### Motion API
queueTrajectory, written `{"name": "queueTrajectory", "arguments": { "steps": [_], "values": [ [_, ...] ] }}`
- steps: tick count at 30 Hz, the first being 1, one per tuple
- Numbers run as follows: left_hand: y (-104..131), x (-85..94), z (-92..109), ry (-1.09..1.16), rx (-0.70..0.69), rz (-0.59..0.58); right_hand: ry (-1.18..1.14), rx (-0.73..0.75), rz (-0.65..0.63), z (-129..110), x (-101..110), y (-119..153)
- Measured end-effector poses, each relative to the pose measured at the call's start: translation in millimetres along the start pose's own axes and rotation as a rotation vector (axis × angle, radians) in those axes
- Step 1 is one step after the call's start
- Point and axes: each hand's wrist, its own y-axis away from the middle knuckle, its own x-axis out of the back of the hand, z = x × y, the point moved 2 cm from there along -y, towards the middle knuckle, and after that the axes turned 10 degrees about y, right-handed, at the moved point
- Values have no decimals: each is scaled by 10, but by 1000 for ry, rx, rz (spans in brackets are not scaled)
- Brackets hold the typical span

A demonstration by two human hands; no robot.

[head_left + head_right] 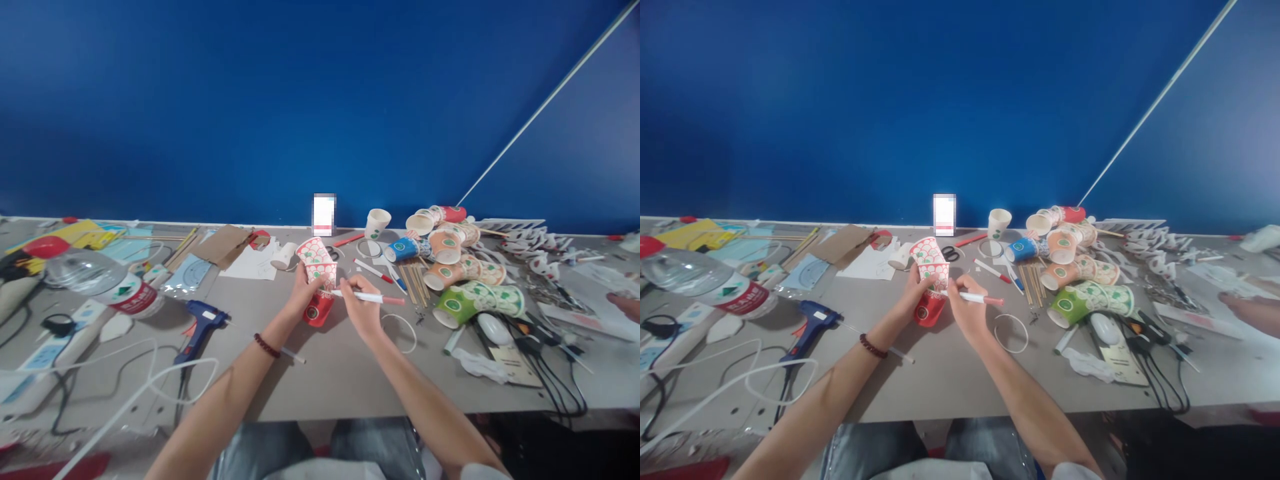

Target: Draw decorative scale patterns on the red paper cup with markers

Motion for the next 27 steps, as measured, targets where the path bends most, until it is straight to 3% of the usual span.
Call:
{"name": "queueTrajectory", "arguments": {
  "steps": [7,27],
  "values": [
    [-32,-4,-21,230,3,3,-30,-3,22,16,0,-8],
    [29,-61,18,155,86,-39,-89,-20,65,4,0,5]
  ]
}}
